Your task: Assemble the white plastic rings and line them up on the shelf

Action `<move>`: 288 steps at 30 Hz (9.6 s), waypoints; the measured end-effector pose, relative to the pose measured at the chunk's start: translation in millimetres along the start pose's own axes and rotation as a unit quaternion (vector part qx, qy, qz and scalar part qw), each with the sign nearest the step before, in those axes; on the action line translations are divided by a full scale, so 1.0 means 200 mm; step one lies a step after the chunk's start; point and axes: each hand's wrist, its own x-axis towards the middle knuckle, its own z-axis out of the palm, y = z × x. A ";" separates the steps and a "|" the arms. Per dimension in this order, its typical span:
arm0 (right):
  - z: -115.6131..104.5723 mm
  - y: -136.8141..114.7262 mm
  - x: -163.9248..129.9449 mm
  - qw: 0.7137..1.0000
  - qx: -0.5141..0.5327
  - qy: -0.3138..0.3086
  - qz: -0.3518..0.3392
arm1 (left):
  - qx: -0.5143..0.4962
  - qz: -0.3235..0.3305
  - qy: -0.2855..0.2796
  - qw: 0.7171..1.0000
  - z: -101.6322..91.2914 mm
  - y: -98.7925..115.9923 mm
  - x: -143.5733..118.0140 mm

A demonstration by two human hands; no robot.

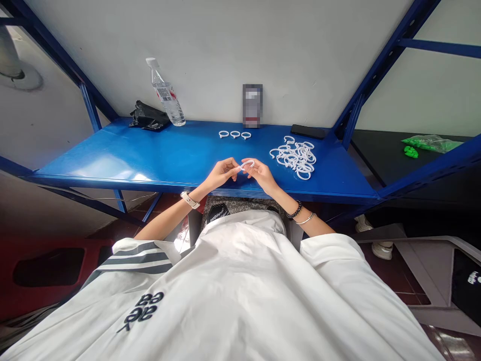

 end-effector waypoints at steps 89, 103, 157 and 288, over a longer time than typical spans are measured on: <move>0.06 0.02 -0.07 0.963 -0.220 0.015 -0.155 | -0.087 -0.069 0.028 0.993 -0.01 -0.04 0.03; -0.17 -0.01 0.22 0.874 -0.478 0.007 -0.092 | -0.109 -0.095 0.046 0.988 0.01 -0.01 0.03; -0.10 0.01 0.42 0.762 -0.640 -0.026 -0.097 | -0.065 -0.076 0.017 0.995 0.01 -0.03 0.03; -0.14 0.00 -0.03 0.992 -0.111 -0.059 -0.004 | 0.170 0.061 -0.042 0.983 0.01 -0.02 -0.01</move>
